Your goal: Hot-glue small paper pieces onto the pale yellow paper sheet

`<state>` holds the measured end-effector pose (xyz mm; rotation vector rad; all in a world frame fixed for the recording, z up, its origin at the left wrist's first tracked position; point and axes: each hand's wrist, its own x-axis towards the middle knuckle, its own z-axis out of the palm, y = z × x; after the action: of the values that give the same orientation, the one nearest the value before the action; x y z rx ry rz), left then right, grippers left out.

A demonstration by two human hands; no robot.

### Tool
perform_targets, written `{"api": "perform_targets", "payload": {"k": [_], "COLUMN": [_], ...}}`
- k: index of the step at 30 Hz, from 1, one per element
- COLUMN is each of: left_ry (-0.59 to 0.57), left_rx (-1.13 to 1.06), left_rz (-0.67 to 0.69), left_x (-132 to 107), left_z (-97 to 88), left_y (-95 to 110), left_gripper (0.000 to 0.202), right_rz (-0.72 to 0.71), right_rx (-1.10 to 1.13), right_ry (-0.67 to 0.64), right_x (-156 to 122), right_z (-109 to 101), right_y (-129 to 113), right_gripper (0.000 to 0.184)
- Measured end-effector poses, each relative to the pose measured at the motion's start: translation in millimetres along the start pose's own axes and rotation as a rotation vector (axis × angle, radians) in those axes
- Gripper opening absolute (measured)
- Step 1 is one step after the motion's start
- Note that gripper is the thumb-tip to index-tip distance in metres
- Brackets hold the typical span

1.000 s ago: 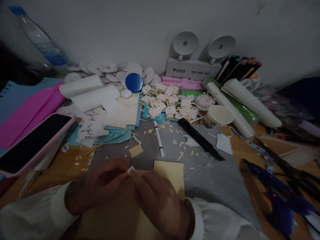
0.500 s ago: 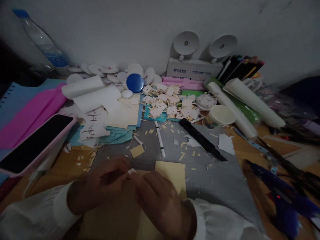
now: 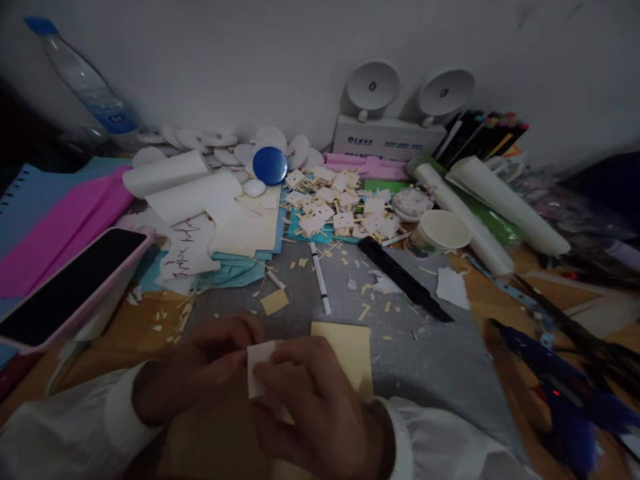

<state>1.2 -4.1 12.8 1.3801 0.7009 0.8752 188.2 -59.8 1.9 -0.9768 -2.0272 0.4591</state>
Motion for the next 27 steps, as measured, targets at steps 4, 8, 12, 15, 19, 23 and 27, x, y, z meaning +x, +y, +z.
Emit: {"api": "perform_targets", "payload": {"k": [4,8,12,15,19,23,27], "left_ry": [-0.07,-0.081,-0.092,-0.061,-0.047,-0.075,-0.07], "left_rx": [-0.133,-0.137,-0.123,-0.093,-0.045,-0.012,0.018], "left_rz": [-0.025,-0.031,-0.009,-0.01,-0.027,-0.058,0.0], "left_x": [0.1,-1.5,-3.5,-3.2,-1.5,-1.9,-2.5], "left_z": [-0.3,0.2,0.0,-0.7,-2.8,-5.4,-5.2], "left_y": [2.9,2.8,-0.9,-1.7,3.0,5.8,1.2], "left_gripper": [0.022,0.02,0.016,0.014,0.015,0.019,0.009], "right_rz": [0.011,-0.002,-0.036,-0.026,-0.025,-0.08,-0.112], "right_rx": [0.109,0.183,0.209,0.189,0.153,0.082,0.012], "right_ry": [-0.065,-0.108,-0.103,-0.089,-0.07,-0.048,-0.04], "right_x": [2.0,3.1,2.8,4.3,6.8,7.3,7.2], "right_z": [-4.7,-9.0,-9.9,-8.9,-8.4,-9.0,-8.3], "right_y": [0.7,1.3,2.0,1.9,1.5,1.9,3.1], "right_gripper": [0.043,0.039,0.038,0.037,0.036,0.033,0.034]}}
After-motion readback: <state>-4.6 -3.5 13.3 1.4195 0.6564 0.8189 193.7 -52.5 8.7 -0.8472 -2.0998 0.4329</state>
